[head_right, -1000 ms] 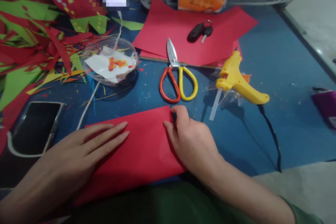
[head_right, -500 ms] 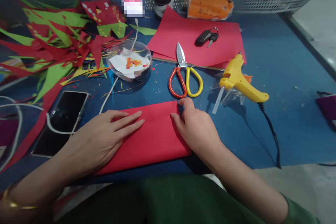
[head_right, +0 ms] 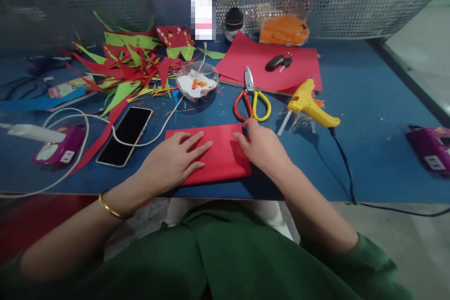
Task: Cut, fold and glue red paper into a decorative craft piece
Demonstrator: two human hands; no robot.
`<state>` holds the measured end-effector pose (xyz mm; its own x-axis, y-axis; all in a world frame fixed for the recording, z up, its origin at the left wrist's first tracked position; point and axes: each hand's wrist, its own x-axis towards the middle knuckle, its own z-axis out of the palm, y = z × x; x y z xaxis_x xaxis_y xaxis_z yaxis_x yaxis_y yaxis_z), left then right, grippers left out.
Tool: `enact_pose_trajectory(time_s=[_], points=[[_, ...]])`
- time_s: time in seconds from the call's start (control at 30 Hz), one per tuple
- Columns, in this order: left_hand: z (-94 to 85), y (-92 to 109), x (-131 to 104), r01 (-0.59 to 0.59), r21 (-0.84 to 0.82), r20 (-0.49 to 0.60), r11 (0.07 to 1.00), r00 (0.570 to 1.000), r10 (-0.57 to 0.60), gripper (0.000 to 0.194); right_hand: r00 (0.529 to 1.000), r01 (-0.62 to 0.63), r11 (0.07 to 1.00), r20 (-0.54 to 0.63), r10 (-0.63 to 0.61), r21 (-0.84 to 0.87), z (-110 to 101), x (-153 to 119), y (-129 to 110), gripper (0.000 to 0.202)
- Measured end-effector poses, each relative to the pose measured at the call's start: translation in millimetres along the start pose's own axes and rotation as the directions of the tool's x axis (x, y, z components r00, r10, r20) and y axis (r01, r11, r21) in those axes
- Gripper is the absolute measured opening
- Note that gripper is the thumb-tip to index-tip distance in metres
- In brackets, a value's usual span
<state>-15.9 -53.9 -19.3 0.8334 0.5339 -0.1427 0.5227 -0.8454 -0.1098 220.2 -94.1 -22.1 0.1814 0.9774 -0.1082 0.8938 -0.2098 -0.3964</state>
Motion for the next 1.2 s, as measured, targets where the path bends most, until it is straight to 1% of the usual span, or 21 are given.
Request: enact_pose_trajectory(time_s=[0.07, 0.1, 0.13, 0.17, 0.2, 0.23, 0.27, 0.3, 0.33, 0.4, 0.5, 0.57, 0.63, 0.73, 0.83, 0.9, 0.97, 1.03, 1.13, 1.2], points=[[0.2, -0.1, -0.3, -0.009, -0.009, -0.014, 1.000, 1.000, 0.009, 0.051, 0.997, 0.009, 0.994, -0.075, -0.017, -0.106, -9.1, -13.0, -4.9, 0.035], [0.4, -0.2, -0.2, -0.018, -0.014, -0.023, 1.000, 1.000, 0.018, 0.051, 0.990, 0.046, 0.986, -0.126, -0.067, -0.161, -11.9, -20.2, -7.5, 0.036], [0.6, -0.4, 0.0, -0.026, -0.019, -0.031, 0.999, 0.999, 0.026, 0.051, 0.975, 0.123, 0.971, -0.158, -0.157, -0.202, -12.9, -26.9, -9.8, 0.038], [0.9, -0.5, 0.2, -0.033, -0.024, -0.039, 0.999, 0.999, 0.032, 0.052, 0.948, 0.231, 0.946, -0.164, -0.271, -0.229, -11.9, -32.6, -11.6, 0.041], [1.4, -0.5, 0.3, -0.033, -0.028, -0.048, 0.999, 0.998, 0.031, 0.052, 0.907, 0.363, 0.901, -0.131, -0.400, -0.239, -9.0, -37.1, -12.9, 0.044], [2.0, -0.5, 0.3, -0.033, -0.031, -0.056, 0.999, 0.998, 0.031, 0.051, 0.856, 0.481, 0.844, -0.080, -0.510, -0.237, -4.5, -40.2, -13.5, 0.048], [2.8, -0.6, 0.3, -0.032, -0.030, -0.065, 0.999, 0.997, 0.030, 0.050, 0.814, 0.562, 0.795, -0.016, -0.580, -0.228, 1.0, -42.3, -13.7, 0.054], [3.7, -0.8, 0.1, -0.029, -0.025, -0.073, 0.999, 0.997, 0.028, 0.048, 0.793, 0.601, 0.768, 0.043, -0.608, -0.221, 6.8, -44.0, -13.5, 0.061], [4.7, -1.0, -0.2, -0.028, -0.018, -0.081, 0.999, 0.996, 0.027, 0.045, 0.786, 0.614, 0.757, 0.087, -0.612, -0.224, 12.5, -45.8, -12.9, 0.067], [6.7, -1.6, -0.9, -0.021, -0.004, -0.088, 1.000, 0.996, 0.021, 0.045, 0.792, 0.609, 0.754, 0.139, -0.594, -0.247, 22.5, -51.6, -11.3, 0.076], [9.3, -2.2, -2.3, -0.005, -0.005, -0.079, 1.000, 0.997, 0.004, 0.050, 0.792, 0.608, 0.739, 0.152, -0.592, -0.292, 34.2, -68.7, -6.5, 0.083], [11.1, -1.9, -3.0, 0.001, -0.013, -0.082, 1.000, 0.997, -0.002, 0.052, 0.785, 0.612, 0.725, 0.136, -0.604, -0.317, 41.7, -83.3, -0.7, 0.086], [13.0, -1.0, -3.4, 0.003, -0.024, -0.098, 1.000, 0.995, -0.006, 0.051, 0.777, 0.612, 0.714, 0.093, -0.622, -0.340, 48.5, -96.9, 6.0, 0.086], [14.9, -0.1, -2.8, 0.013, -0.048, -0.122, 0.999, 0.992, -0.019, 0.048, 0.770, 0.604, 0.713, 0.029, -0.637, -0.356, 54.0, -108.4, 10.8, 0.083], [13.5, -1.9, -0.9, 0.010, -0.063, -0.106, 0.998, 0.994, -0.017, 0.049, 0.808, 0.557, 0.758, 0.008, -0.590, -0.338, 53.8, -105.7, 0.1, 0.082], [10.4, -4.5, 0.5, 0.008, -0.060, -0.058, 0.998, 0.998, -0.012, 0.050, 0.825, 0.544, 0.783, 0.025, -0.564, -0.302, 54.5, -98.4, -14.3, 0.083], [6.4, -7.0, 1.2, 0.013, -0.056, -0.003, 0.998, 1.000, -0.013, 0.053, 0.811, 0.574, 0.772, 0.060, -0.582, -0.272, 59.0, -91.2, -29.2, 0.084], [2.8, -8.6, 0.9, 0.007, -0.051, 0.028, 0.999, 1.000, -0.005, 0.053, 0.777, 0.620, 0.737, 0.083, -0.624, -0.270, 67.5, -87.8, -39.2, 0.084], [-0.9, -8.9, -0.6, -0.013, -0.038, 0.031, 0.999, 0.999, 0.014, 0.051, 0.738, 0.656, 0.690, 0.069, -0.671, -0.305, 81.8, -91.9, -40.6, 0.087], [-2.8, -9.5, -1.3, -0.015, -0.029, 0.034, 0.999, 0.999, 0.016, 0.052, 0.730, 0.658, 0.679, 0.055, -0.681, -0.324, 87.3, -97.4, -37.2, 0.091]])
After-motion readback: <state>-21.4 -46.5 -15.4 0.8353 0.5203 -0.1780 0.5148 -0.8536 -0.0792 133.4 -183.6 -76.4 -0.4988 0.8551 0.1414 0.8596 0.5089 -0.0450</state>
